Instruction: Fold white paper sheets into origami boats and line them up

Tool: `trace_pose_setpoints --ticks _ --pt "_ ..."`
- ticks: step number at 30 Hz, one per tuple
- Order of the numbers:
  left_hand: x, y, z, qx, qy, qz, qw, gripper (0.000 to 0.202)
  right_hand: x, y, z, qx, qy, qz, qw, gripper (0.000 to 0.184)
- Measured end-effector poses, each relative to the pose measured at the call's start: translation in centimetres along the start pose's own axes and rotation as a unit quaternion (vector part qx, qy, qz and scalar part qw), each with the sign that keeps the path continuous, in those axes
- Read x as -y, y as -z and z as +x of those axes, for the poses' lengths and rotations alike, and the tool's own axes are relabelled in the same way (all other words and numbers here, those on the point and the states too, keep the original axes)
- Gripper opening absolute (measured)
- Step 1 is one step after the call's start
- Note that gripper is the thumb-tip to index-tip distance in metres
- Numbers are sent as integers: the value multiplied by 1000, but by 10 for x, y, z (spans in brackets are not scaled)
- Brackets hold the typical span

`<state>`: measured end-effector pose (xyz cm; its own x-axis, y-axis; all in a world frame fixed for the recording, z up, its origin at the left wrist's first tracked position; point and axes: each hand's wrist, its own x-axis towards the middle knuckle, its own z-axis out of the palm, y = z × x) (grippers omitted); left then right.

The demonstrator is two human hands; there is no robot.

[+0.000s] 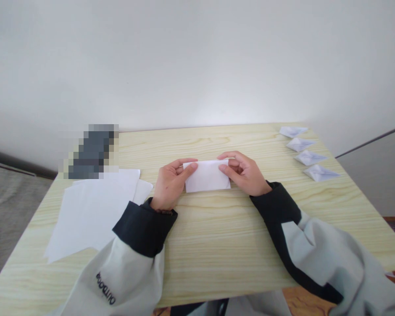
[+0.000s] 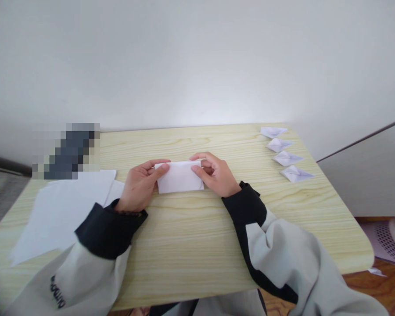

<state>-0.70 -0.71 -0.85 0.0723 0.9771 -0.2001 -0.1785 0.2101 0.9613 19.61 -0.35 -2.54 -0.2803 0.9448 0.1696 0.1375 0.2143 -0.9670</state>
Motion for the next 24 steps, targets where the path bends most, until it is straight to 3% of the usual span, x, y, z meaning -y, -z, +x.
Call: trace_pose_setpoints --ticks 17,24 --pt "0 -3 -1 -25 -12 -15 999 35 -1 0 0 -11 1 -34 999 29" --pt "-5 -10 -8 -62 -48 84 993 33 12 -3 0 -33 148 -158 976 25"
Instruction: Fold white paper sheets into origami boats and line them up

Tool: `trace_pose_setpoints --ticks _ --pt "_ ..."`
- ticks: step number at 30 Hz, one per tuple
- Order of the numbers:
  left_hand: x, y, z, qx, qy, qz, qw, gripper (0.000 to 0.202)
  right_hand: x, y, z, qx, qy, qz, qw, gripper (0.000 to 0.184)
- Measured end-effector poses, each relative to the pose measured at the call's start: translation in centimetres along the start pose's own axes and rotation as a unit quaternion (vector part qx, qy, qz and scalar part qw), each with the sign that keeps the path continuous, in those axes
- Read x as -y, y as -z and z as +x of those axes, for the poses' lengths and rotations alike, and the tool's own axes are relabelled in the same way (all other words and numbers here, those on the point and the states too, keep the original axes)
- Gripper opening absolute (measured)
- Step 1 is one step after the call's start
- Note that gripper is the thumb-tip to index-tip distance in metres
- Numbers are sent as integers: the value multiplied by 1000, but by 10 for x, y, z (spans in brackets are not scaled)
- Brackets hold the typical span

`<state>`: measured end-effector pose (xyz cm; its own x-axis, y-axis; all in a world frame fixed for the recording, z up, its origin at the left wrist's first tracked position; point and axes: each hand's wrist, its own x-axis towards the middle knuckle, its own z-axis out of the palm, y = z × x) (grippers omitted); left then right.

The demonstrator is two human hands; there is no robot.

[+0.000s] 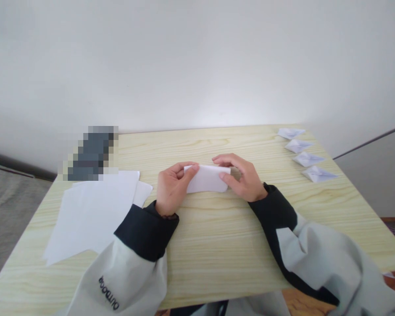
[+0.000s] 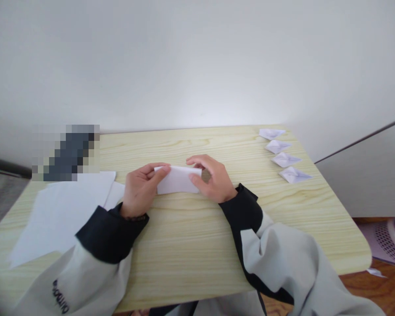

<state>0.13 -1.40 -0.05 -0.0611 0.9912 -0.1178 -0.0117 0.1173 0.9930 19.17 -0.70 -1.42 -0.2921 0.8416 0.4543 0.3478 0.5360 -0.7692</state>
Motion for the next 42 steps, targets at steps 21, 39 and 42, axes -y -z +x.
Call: trace_pose_setpoints --ticks 21,39,42 --pt "-1 -3 -11 59 -164 204 963 18 19 -12 3 -38 57 -39 997 5" --pt "-2 8 5 39 -31 105 993 27 0 3 5 61 59 -37 996 8" --pt "-1 11 8 21 -20 82 996 31 -2 7 7 63 70 -36 995 9"
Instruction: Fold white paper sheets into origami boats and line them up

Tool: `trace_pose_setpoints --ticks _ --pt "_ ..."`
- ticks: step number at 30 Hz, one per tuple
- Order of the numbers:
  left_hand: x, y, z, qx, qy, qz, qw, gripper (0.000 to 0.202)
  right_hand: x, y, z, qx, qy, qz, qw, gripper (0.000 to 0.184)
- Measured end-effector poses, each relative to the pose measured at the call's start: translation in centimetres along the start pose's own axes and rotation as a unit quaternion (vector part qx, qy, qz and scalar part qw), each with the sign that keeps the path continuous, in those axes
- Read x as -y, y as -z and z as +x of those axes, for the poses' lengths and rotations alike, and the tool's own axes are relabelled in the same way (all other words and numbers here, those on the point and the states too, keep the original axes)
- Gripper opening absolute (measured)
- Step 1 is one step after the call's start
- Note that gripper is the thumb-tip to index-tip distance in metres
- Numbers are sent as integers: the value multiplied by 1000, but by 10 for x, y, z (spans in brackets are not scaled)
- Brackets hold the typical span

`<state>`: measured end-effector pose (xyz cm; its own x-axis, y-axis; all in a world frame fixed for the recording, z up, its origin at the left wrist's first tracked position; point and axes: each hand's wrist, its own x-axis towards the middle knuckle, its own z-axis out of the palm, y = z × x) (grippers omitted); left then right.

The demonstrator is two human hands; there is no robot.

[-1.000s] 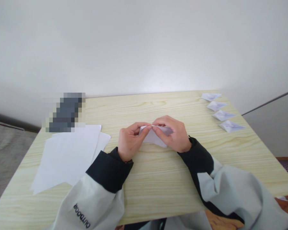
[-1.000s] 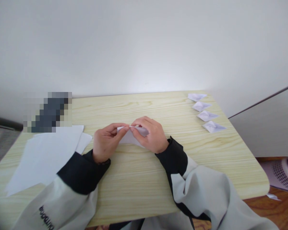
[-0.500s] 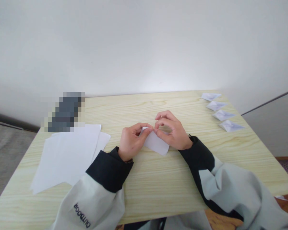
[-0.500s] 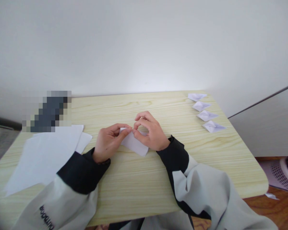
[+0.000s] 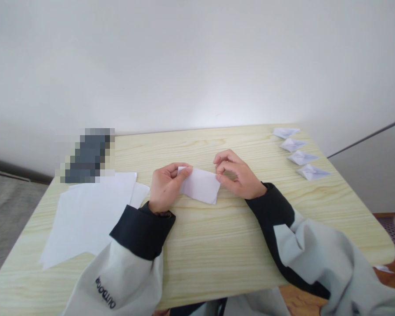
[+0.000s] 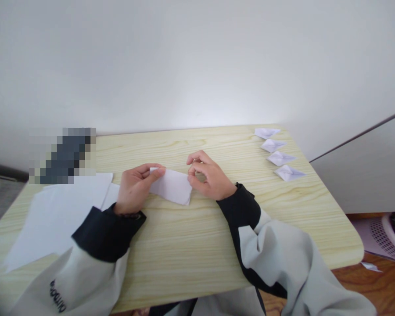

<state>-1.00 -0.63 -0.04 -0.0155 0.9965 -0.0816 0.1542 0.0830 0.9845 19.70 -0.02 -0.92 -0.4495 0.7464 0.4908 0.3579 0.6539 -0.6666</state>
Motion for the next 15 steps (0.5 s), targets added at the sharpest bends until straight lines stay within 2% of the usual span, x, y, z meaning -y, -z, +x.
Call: trace_pose_setpoints --ticks 3,7,12,15 --pt "2 2 2 0 8 -20 1000 32 -2 2 0 1 -10 4 1000 10" --pt "3 6 4 29 23 -42 998 34 -4 1 -1 -1 -36 21 999 10" --pt "1 7 1 82 29 -25 996 35 -6 -1 0 -58 -51 36 996 11" --pt "-2 1 -4 112 18 -3 994 33 -3 -3 0 -34 -45 26 998 7"
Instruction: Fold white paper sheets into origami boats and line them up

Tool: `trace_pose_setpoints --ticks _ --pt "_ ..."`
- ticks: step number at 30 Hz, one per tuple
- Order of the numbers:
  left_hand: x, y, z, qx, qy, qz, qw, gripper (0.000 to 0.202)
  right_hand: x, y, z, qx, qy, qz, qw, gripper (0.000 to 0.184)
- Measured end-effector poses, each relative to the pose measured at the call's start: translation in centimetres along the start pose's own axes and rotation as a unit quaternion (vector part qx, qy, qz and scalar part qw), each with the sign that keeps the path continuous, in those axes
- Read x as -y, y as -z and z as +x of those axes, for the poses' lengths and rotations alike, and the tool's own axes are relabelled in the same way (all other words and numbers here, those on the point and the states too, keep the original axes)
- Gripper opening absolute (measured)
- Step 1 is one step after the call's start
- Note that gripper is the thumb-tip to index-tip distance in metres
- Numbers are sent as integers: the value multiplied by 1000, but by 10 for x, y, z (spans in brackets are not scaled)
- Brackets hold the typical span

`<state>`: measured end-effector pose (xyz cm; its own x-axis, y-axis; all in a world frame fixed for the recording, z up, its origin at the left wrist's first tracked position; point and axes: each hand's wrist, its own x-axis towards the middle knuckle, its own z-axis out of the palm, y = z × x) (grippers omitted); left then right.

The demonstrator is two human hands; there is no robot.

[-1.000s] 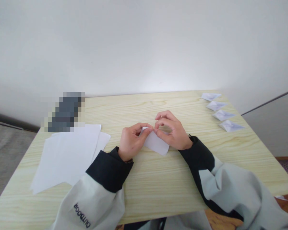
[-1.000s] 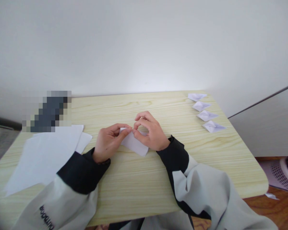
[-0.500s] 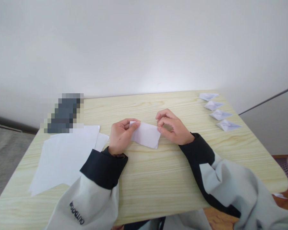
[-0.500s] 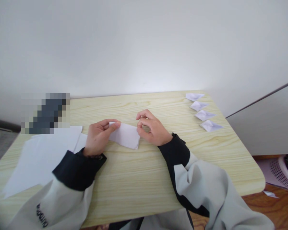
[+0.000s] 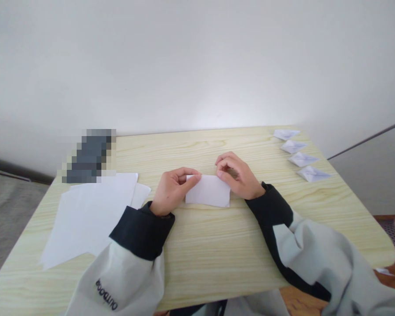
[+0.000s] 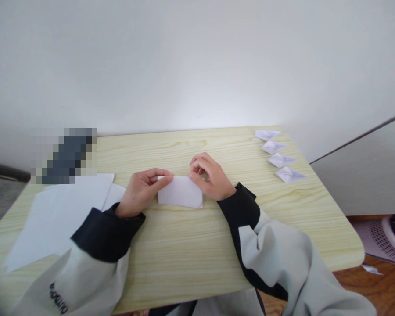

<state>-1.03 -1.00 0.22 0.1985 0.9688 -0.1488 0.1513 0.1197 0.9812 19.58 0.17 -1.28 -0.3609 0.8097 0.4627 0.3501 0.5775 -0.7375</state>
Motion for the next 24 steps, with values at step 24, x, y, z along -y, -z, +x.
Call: trace_pose_setpoints --ticks 24 --pt "-2 -4 -3 -56 -133 302 942 25 3 2 -2 90 48 -121 987 19"
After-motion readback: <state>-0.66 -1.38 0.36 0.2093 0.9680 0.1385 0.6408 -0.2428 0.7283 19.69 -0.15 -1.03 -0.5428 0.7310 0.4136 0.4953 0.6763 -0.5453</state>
